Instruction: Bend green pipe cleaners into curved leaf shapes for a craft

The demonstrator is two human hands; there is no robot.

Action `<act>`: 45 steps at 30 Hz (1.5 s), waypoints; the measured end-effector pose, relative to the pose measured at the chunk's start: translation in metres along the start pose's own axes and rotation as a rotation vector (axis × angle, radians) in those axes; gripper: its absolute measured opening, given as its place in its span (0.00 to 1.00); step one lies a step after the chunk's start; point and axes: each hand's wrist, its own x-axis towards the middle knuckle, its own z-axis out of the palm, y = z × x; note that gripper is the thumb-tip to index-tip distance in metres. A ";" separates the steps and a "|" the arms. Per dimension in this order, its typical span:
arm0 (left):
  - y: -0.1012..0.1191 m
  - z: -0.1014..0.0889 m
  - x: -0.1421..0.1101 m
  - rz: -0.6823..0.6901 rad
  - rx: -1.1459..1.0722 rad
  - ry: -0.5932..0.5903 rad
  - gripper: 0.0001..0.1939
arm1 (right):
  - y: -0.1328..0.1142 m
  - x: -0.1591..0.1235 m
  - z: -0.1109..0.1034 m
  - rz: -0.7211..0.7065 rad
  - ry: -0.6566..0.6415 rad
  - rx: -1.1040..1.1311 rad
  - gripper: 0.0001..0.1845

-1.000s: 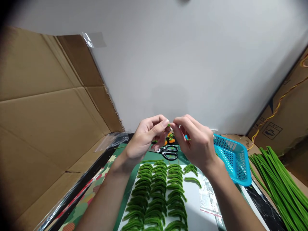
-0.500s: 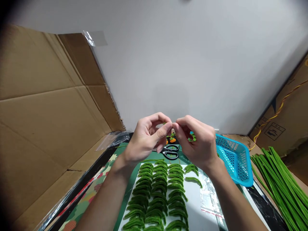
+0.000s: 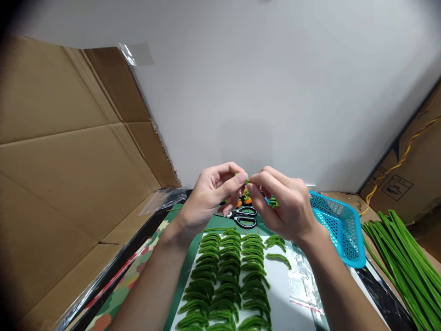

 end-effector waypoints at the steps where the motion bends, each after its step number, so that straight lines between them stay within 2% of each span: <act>1: 0.000 0.000 0.000 0.001 -0.004 -0.001 0.15 | 0.000 -0.001 0.000 -0.004 0.002 -0.008 0.05; 9: -0.002 -0.001 0.001 -0.002 -0.009 -0.020 0.17 | -0.003 0.000 0.004 -0.022 0.042 -0.086 0.09; 24: -0.013 0.010 0.003 0.083 -0.016 0.104 0.16 | -0.002 -0.001 0.009 -0.072 0.142 -0.243 0.12; 30: -0.012 0.007 0.004 0.087 0.040 0.152 0.15 | -0.001 0.002 0.006 -0.025 0.052 -0.208 0.09; 37: -0.006 -0.003 0.002 0.047 0.082 0.047 0.14 | 0.002 0.003 0.006 -0.026 0.058 -0.202 0.07; 45: 0.000 -0.004 0.000 -0.040 0.036 -0.034 0.15 | 0.002 0.003 0.003 -0.089 0.054 -0.180 0.06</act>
